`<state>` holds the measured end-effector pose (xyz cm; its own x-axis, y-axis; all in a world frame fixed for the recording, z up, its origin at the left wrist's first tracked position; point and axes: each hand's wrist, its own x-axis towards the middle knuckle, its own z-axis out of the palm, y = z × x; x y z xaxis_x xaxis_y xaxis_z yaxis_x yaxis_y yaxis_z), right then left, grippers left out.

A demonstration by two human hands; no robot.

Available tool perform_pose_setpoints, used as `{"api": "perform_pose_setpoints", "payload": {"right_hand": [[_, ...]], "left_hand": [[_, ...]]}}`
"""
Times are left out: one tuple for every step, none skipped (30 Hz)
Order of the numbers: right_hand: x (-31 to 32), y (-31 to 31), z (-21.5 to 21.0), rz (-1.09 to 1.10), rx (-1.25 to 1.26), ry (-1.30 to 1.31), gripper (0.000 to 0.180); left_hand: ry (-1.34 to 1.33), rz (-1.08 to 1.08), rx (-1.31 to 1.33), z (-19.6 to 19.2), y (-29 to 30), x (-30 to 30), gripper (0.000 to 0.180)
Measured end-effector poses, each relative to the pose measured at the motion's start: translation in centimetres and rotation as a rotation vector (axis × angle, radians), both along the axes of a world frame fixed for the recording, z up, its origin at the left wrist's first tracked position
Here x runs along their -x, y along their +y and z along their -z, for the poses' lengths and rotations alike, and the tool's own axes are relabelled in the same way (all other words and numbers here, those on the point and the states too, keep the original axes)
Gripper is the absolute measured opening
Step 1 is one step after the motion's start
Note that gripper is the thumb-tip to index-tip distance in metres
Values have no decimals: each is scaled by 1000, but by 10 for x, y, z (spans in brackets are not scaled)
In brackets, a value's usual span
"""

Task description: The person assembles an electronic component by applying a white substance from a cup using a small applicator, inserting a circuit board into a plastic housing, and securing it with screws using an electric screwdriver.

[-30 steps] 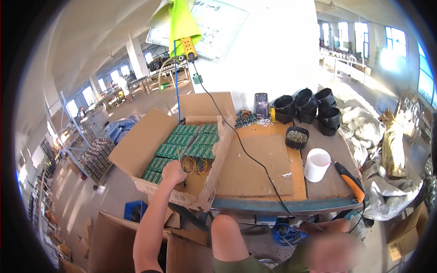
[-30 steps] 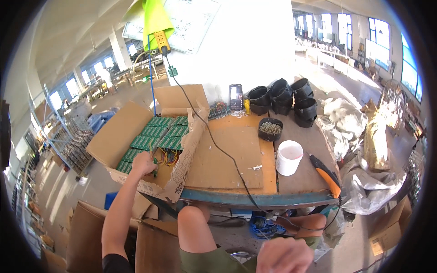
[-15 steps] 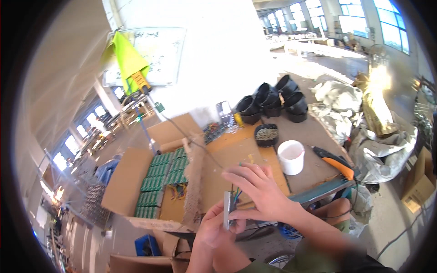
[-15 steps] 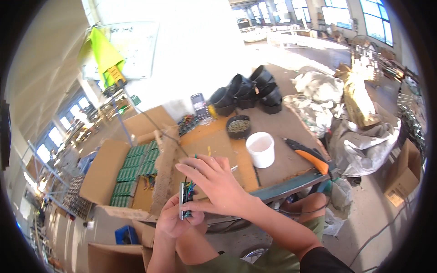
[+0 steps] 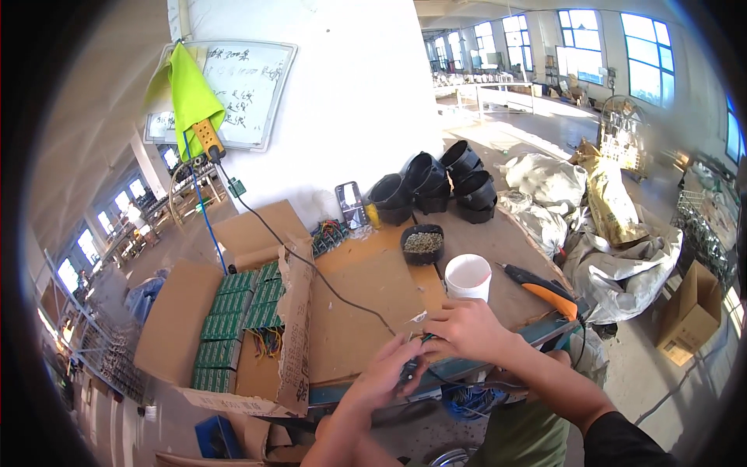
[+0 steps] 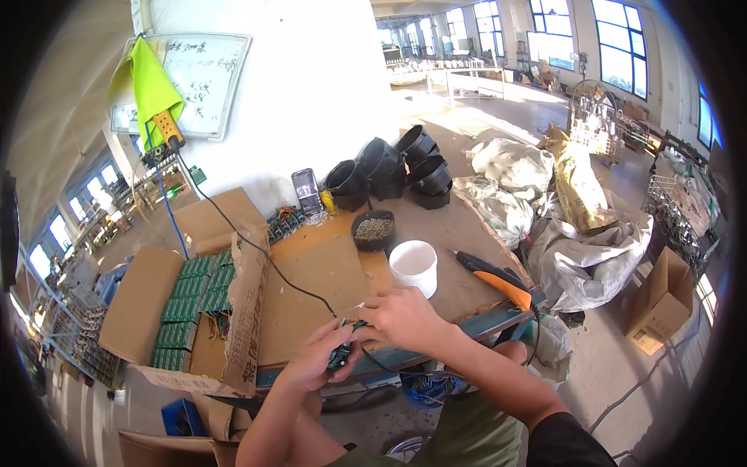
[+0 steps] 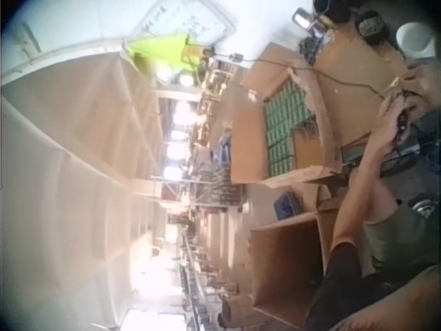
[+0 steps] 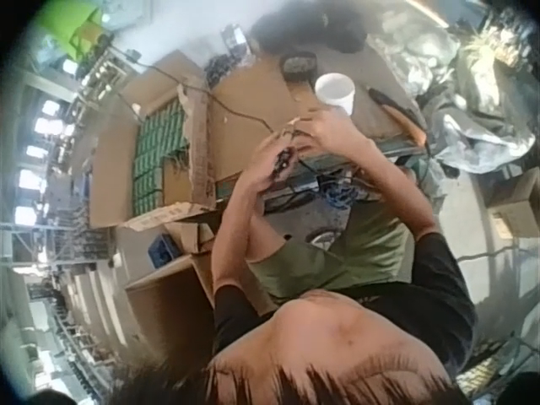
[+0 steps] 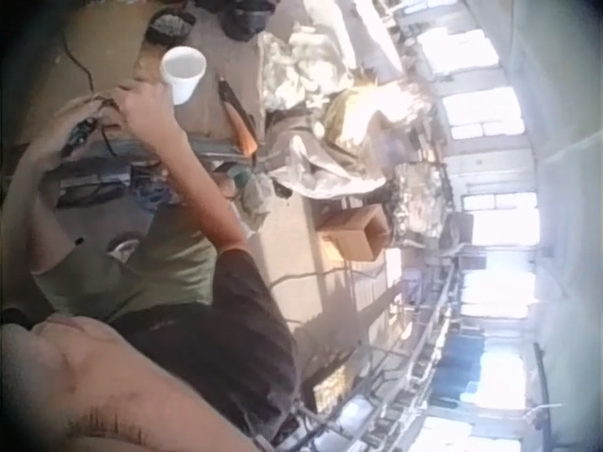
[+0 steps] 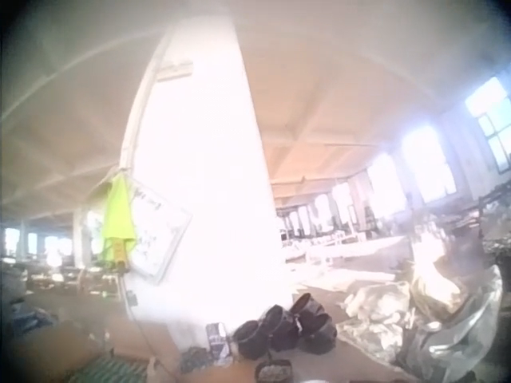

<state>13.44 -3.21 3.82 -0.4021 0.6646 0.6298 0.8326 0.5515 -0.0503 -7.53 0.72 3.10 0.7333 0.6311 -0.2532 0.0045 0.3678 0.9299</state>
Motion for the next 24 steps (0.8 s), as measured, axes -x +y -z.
{"api": "perform_pose_setpoints", "payload": {"right_hand": [[3,1,1,32,-25,-11,32],[5,0,1,58,-37,-39,30],[9,-5,-2,84,-50,-66,29],[12,-10,-4,110,-58,-93,29],[19,-16,-4,97,-112,-73,29],[28,-24,-3,85,-167,-52,30],[34,-30,1,79,-225,-28,30],[35,-32,9,68,-249,10,33],[33,-35,19,59,-274,47,37],[30,-37,29,55,-296,84,40],[24,-38,41,64,-292,76,45],[22,-36,49,99,-274,83,45],[21,-29,50,127,-265,96,45],[21,-25,55,157,-255,109,45],[20,-28,67,217,-164,80,52],[26,-33,59,229,-79,139,54],[34,-44,42,246,8,200,57],[39,-55,26,266,91,261,60],[41,-62,15,230,120,262,71],[46,-65,6,215,112,310,71],[55,-64,-3,198,103,356,70],[64,-60,-10,178,91,401,70],[71,-53,-11,219,37,374,65],[73,-46,-3,216,21,395,64]], "left_hand": [[-39,-55,19,8,2,0,31],[-65,-97,48,12,4,0,32],[-91,-139,77,13,6,1,32],[-115,-182,112,16,8,0,33],[-119,-265,106,18,8,0,37],[-132,-309,90,18,9,2,37],[-141,-348,69,14,8,3,37],[-151,-385,48,13,8,4,38],[-237,-328,78,13,10,9,39],[-224,-309,87,8,6,8,38],[-211,-289,105,2,-1,7,38],[-199,-267,124,1,-6,5,38],[-193,-291,56,8,-4,6,38],[-188,-313,-12,18,1,7,38],[-183,-333,-81,25,2,8,38],[-157,-367,-107,24,1,11,39],[-129,-395,-133,25,-1,11,40],[-102,-417,-161,24,-2,11,40],[-76,-438,-213,24,-5,10,41],[-56,-456,-268,23,-7,6,41],[-38,-473,-323,22,-10,2,42],[-53,-527,-334,20,-16,-2,42],[-76,-573,-347,16,-23,-10,42],[-100,-621,-359,13,-28,-13,42]]}}
